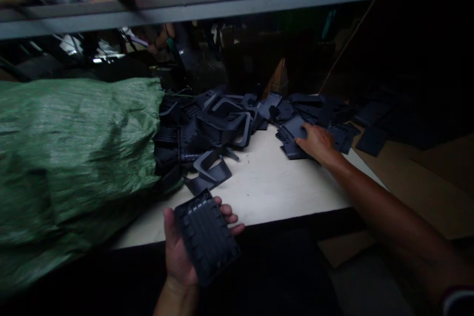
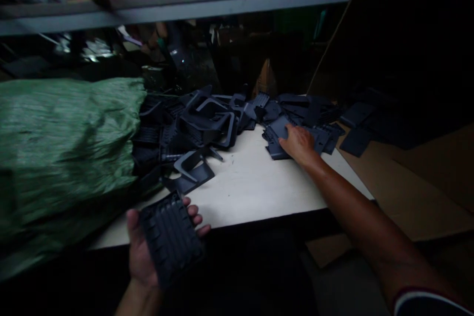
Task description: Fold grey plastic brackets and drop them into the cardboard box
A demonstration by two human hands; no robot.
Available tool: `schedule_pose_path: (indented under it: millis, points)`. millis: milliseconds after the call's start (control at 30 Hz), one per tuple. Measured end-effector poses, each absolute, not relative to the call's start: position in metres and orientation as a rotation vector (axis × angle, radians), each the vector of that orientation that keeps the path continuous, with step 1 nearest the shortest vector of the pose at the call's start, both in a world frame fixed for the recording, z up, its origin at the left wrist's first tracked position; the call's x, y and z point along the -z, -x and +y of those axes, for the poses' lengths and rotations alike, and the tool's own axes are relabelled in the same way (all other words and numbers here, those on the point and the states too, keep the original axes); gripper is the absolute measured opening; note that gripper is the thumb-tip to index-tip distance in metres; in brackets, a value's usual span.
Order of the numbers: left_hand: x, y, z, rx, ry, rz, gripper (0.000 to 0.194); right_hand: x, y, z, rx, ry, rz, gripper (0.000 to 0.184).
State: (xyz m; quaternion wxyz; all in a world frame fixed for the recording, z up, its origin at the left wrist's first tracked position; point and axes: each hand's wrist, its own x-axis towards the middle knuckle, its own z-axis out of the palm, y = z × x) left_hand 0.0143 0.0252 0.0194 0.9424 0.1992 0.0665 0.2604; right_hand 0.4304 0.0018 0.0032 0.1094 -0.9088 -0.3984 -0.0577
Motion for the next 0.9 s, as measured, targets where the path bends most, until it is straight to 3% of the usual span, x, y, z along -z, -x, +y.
schedule_pose_path:
  millis: [267, 367, 567, 700, 900]
  points:
    - [-0.014, -0.001, 0.025, -0.562, -0.576, 0.405, 0.085, -0.008, -0.433, -0.004, 0.265, 2.553, -1.141, 0.066]
    - [-0.016, 0.003, 0.023, -0.518, -0.653, 0.516, 0.084, -0.019, -0.423, -0.016, 0.340, 2.375, -1.144, 0.061]
    - [-0.016, -0.001, 0.021, -0.506, -0.650, 0.617, 0.092, -0.001, -0.347, -0.049, 0.040, 2.214, -1.598, 0.055]
    - [-0.010, -0.006, 0.029, -0.546, -0.551, 0.594, 0.091, 0.022, -0.307, -0.054, 0.031, 2.288, -1.810, 0.057]
    - [0.000, -0.011, 0.037, -0.718, -0.285, 0.600, 0.088, 0.024, -0.309, -0.038, -0.068, 2.374, -1.843, 0.072]
